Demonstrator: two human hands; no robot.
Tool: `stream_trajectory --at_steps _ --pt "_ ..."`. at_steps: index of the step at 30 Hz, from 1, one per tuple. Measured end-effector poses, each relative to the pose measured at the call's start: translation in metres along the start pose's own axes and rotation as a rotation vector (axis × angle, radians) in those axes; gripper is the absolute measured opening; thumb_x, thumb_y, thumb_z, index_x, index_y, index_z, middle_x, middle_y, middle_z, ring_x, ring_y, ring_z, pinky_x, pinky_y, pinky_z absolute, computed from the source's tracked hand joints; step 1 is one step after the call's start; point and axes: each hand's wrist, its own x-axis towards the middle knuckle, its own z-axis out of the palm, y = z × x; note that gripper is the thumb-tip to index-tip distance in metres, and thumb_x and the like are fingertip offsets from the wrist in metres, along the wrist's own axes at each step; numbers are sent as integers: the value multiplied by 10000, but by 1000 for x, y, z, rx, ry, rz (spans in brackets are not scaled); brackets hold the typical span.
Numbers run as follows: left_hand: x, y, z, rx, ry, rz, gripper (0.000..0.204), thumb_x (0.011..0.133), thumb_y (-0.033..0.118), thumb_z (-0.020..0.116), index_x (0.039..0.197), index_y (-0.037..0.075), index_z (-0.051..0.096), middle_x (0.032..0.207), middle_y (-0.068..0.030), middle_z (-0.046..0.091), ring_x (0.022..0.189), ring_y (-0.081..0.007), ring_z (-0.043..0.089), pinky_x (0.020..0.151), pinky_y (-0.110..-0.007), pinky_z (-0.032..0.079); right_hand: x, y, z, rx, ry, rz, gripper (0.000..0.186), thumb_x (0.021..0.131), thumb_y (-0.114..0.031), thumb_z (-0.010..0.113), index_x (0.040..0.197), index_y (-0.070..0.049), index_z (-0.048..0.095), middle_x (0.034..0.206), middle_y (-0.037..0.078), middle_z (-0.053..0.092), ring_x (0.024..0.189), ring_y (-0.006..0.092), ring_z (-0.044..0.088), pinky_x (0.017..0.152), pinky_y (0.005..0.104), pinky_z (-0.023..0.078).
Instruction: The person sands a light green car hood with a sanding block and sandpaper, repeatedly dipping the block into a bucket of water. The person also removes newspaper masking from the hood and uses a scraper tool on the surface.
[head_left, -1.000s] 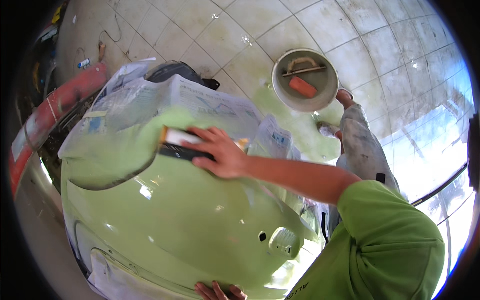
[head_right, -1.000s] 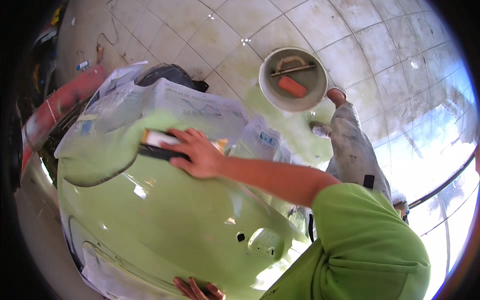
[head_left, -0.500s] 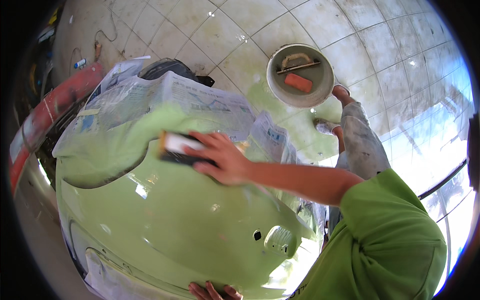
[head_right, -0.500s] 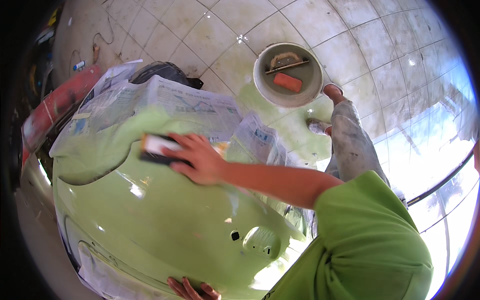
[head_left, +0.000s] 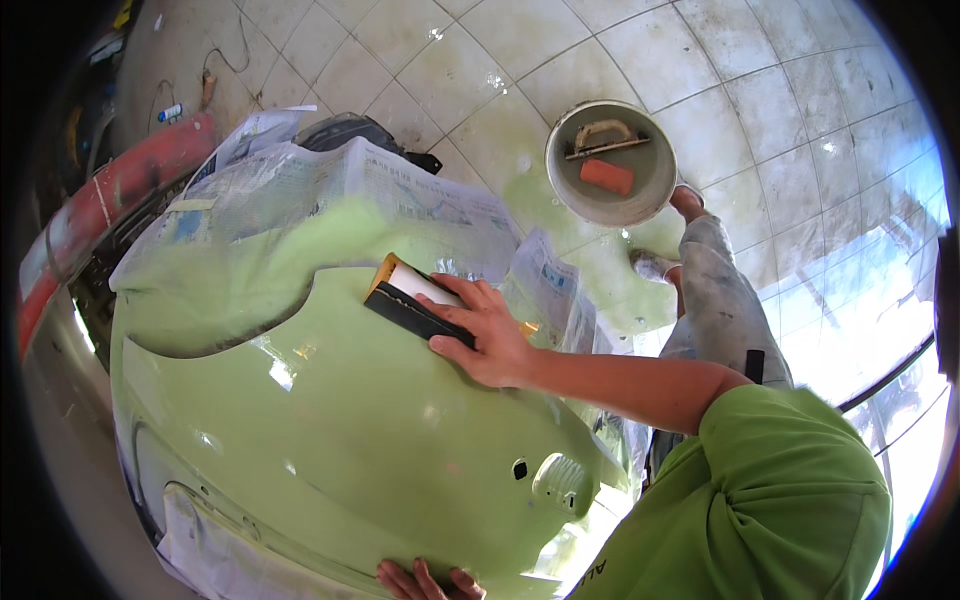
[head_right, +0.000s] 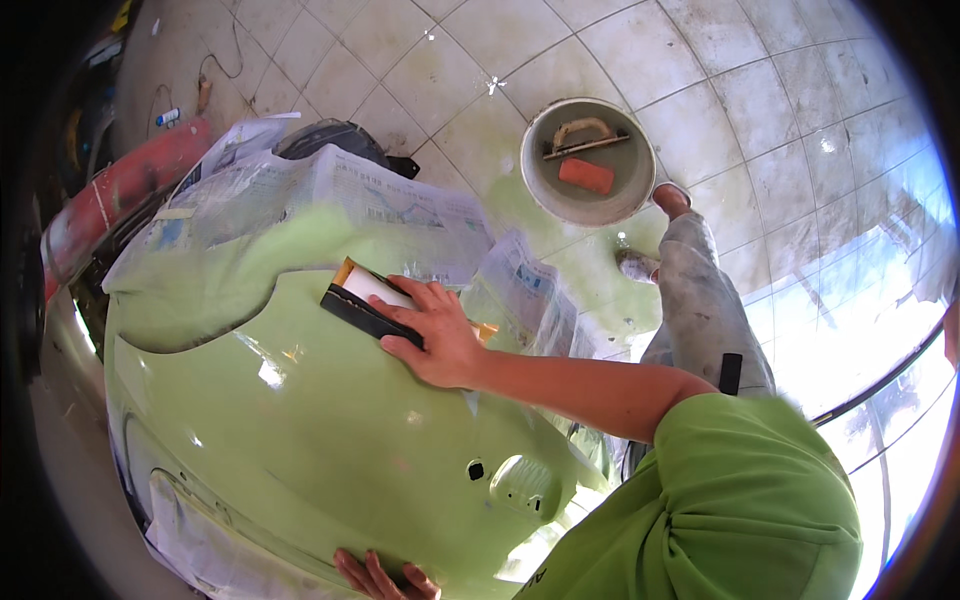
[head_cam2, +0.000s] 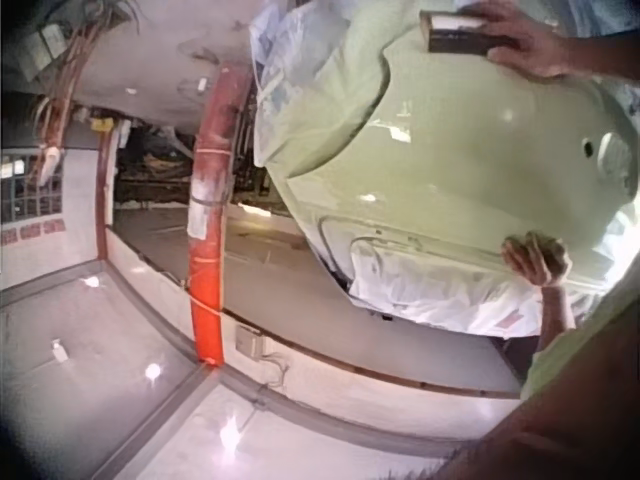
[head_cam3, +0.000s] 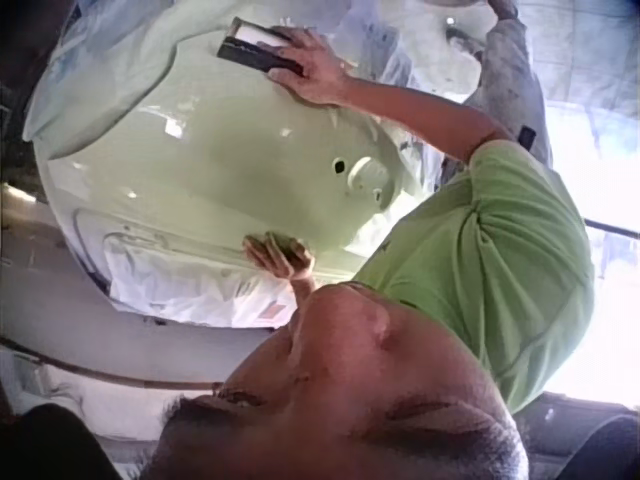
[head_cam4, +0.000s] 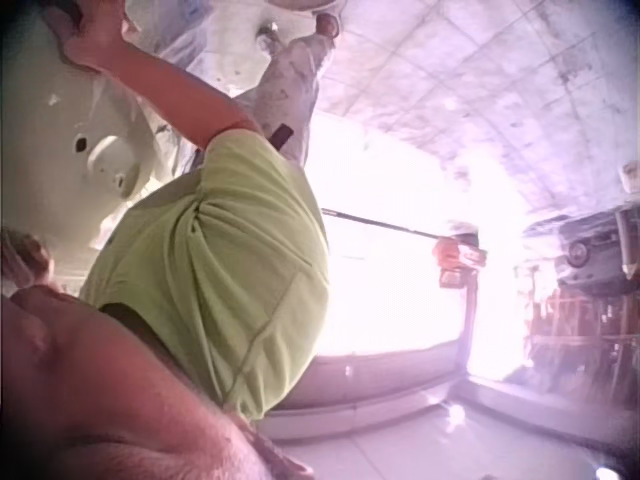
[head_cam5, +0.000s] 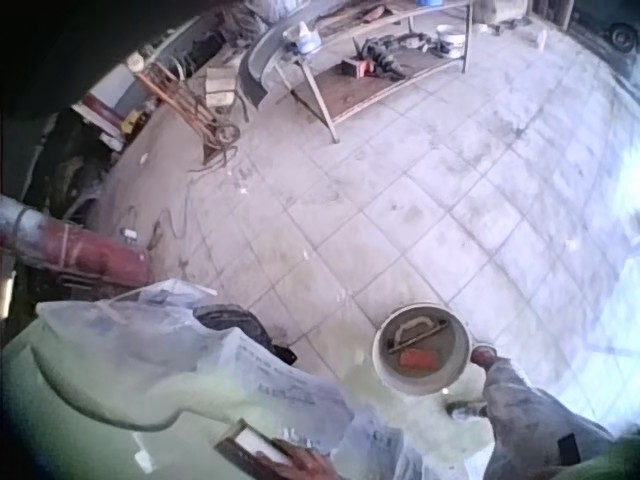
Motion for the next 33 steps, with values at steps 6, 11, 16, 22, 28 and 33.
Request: stream_trajectory --at_steps 6,11,16,22,28,33 --pt "-6 -10 1 -7 4 16 614 1041 463 504 1341 -63 610 1477 -368 496 1392 -562 448 1145 -681 332 96 -40 32 131 -32 12 479 886 -294 739 1340 -152 686 1423 229 529 1280 407 489 1089 517 360" --pt "-7 1 -2 -7 -29 -53 618 1035 458 515 1351 -66 603 1491 -364 482 1399 -558 441 1142 -683 332 -28 4 5 -24 58 215 525 880 -304 741 1381 -167 666 1423 250 526 1281 416 500 1095 515 358" --pt "3 1 5 13 9 -13 621 1036 463 516 1350 -65 606 1489 -367 481 1385 -564 453 1124 -677 358 93 -36 35 92 71 201 422 862 -266 729 1261 -128 707 1365 253 546 1299 423 484 1091 543 379" --pt "-4 5 0 12 12 -56 620 1036 476 520 1349 -51 614 1482 -366 488 1370 -565 468 1128 -670 356 -19 -11 14 41 134 298 468 895 -297 732 1341 -164 692 1397 246 540 1302 424 487 1100 530 362" --pt "1 5 2 -28 11 -42 642 1025 492 526 1394 -30 587 1512 -359 459 1406 -564 425 1150 -684 318 80 -63 38 78 85 303 470 878 -248 724 1338 -152 695 1453 242 512 1307 403 482 1095 520 355" --pt "3 -6 2 -35 10 37 591 1045 422 505 1440 -18 527 1555 -330 420 1438 -516 408 1173 -666 294 40 -27 27 54 192 339 448 879 -276 732 1308 -150 713 1420 227 557 1301 406 501 1093 518 375"
